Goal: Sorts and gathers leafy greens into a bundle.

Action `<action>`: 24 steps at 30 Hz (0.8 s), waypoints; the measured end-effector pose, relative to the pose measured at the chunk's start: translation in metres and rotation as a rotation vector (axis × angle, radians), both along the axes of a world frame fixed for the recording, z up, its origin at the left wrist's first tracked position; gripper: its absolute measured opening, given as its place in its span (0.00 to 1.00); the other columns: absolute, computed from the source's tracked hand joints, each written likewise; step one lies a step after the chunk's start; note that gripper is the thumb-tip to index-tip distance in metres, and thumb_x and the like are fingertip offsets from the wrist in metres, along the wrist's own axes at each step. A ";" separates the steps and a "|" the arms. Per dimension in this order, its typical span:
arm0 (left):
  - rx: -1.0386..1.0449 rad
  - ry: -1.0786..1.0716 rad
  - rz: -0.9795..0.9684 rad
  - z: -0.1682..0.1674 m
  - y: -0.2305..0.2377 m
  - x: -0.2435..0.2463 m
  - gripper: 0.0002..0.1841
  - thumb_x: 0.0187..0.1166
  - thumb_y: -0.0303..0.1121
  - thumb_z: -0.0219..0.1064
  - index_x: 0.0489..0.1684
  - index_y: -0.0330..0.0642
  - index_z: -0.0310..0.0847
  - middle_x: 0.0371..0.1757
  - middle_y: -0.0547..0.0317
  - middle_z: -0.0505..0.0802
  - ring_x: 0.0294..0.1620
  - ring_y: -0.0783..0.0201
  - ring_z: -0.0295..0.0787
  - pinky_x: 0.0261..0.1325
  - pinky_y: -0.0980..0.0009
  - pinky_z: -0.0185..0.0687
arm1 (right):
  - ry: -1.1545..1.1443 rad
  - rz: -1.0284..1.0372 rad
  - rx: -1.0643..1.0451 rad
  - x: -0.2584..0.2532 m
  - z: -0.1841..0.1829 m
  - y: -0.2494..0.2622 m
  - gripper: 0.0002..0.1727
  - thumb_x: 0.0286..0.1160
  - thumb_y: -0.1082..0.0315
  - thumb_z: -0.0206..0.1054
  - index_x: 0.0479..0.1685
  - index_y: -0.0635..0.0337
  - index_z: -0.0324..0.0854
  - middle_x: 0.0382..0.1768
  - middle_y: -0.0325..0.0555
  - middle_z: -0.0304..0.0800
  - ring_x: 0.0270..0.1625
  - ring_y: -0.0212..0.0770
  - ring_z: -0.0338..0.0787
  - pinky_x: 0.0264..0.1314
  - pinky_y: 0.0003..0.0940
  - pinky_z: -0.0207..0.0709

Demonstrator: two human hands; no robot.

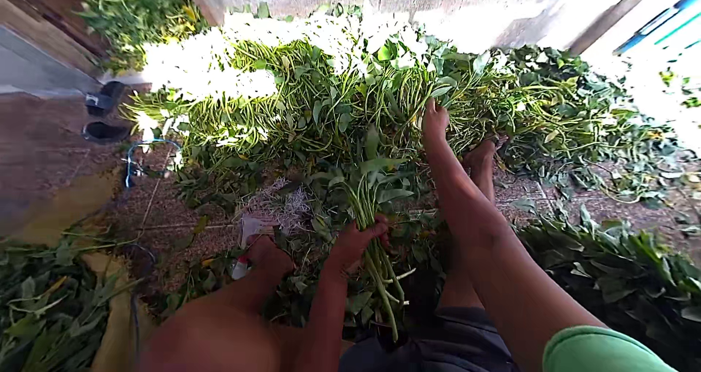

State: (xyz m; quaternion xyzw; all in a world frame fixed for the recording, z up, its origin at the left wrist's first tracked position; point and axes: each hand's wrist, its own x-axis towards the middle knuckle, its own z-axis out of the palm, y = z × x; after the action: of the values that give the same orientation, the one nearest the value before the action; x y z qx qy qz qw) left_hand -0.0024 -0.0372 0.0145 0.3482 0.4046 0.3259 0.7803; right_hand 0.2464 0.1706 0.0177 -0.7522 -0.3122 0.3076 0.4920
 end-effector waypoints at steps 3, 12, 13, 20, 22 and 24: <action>0.012 -0.009 0.211 0.000 0.007 -0.009 0.05 0.86 0.23 0.58 0.49 0.35 0.79 0.28 0.62 0.89 0.30 0.68 0.90 0.42 0.72 0.91 | -0.213 0.156 -0.365 0.024 -0.013 0.035 0.37 0.91 0.43 0.50 0.70 0.75 0.78 0.74 0.75 0.77 0.81 0.69 0.74 0.79 0.70 0.63; 0.061 0.007 0.491 0.004 0.018 -0.015 0.05 0.87 0.22 0.58 0.46 0.31 0.80 0.27 0.56 0.89 0.29 0.65 0.90 0.42 0.70 0.91 | -0.082 0.267 0.269 -0.040 0.003 -0.050 0.25 0.79 0.68 0.67 0.74 0.68 0.74 0.48 0.53 0.89 0.43 0.38 0.89 0.50 0.37 0.84; 0.065 0.020 0.519 0.005 0.018 -0.016 0.05 0.86 0.21 0.59 0.46 0.31 0.80 0.27 0.56 0.90 0.29 0.64 0.90 0.43 0.70 0.91 | -0.069 0.320 0.275 -0.052 0.000 -0.074 0.26 0.79 0.69 0.67 0.76 0.67 0.73 0.48 0.54 0.89 0.42 0.38 0.89 0.50 0.37 0.84; 0.181 0.055 0.669 0.004 0.014 -0.032 0.06 0.85 0.25 0.63 0.53 0.37 0.83 0.34 0.59 0.91 0.31 0.68 0.90 0.41 0.72 0.91 | -0.086 0.539 0.121 -0.118 -0.040 -0.216 0.23 0.77 0.75 0.69 0.72 0.66 0.80 0.52 0.61 0.87 0.48 0.47 0.90 0.51 0.42 0.86; 0.167 0.064 0.677 0.005 0.012 -0.036 0.07 0.85 0.28 0.65 0.54 0.42 0.83 0.37 0.62 0.91 0.33 0.69 0.90 0.43 0.73 0.90 | -0.168 0.623 0.122 -0.127 -0.050 -0.244 0.21 0.77 0.73 0.68 0.69 0.66 0.84 0.50 0.62 0.89 0.45 0.46 0.91 0.49 0.39 0.87; 0.128 0.090 0.677 0.006 0.010 -0.038 0.08 0.85 0.30 0.66 0.57 0.44 0.83 0.42 0.62 0.92 0.38 0.69 0.91 0.47 0.71 0.91 | -0.281 0.690 0.146 -0.132 -0.053 -0.266 0.19 0.77 0.73 0.66 0.66 0.65 0.87 0.49 0.63 0.89 0.45 0.49 0.91 0.51 0.40 0.86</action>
State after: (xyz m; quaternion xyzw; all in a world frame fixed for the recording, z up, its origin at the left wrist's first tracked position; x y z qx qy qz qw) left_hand -0.0409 -0.0277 0.0205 0.2567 0.5099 0.5752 0.5859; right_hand 0.1140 -0.0955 -0.0354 -0.6007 -0.6325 0.3263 0.3641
